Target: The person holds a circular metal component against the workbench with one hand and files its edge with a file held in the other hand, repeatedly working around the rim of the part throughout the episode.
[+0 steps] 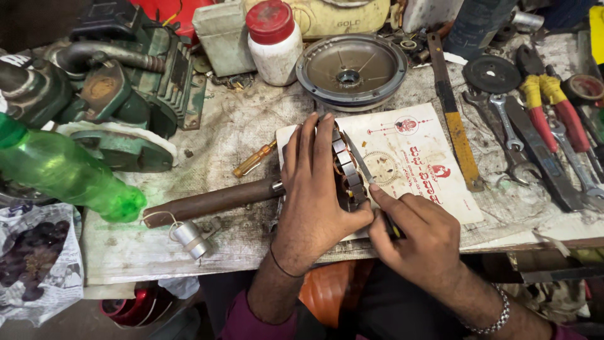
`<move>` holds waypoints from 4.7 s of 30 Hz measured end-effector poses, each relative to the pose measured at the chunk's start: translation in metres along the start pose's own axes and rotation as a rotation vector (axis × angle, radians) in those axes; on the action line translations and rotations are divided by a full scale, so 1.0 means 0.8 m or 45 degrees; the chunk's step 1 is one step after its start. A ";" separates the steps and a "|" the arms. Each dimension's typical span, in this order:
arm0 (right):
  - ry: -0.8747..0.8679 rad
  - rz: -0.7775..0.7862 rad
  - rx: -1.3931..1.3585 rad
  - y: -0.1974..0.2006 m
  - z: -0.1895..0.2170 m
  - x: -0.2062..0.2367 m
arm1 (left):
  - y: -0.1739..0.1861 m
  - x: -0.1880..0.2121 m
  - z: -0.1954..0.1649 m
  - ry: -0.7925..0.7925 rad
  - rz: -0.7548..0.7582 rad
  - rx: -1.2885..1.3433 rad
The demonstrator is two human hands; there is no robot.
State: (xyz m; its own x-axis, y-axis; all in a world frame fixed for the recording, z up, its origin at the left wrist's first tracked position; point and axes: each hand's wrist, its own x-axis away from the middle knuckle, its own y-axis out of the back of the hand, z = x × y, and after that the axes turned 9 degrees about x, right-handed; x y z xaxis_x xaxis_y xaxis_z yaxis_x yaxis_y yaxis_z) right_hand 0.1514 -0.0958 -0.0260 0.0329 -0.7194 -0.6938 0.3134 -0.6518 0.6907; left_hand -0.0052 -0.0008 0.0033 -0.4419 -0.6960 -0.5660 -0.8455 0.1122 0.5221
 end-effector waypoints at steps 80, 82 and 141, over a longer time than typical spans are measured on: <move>0.164 -0.082 -0.108 -0.001 -0.003 0.010 | -0.006 0.003 0.006 -0.020 -0.006 0.008; 0.161 -0.051 -0.111 -0.002 -0.004 0.010 | -0.006 0.002 0.006 -0.009 0.000 0.004; 0.102 -0.108 -0.094 0.014 -0.002 -0.001 | 0.002 0.000 0.005 -0.062 0.042 0.048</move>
State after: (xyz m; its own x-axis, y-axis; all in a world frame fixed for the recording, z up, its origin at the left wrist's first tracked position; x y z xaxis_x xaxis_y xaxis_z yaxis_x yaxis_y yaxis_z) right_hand 0.1560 -0.1018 -0.0180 0.0778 -0.6392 -0.7651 0.3872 -0.6878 0.6140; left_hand -0.0082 0.0020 0.0015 -0.4828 -0.6561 -0.5801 -0.8408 0.1619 0.5167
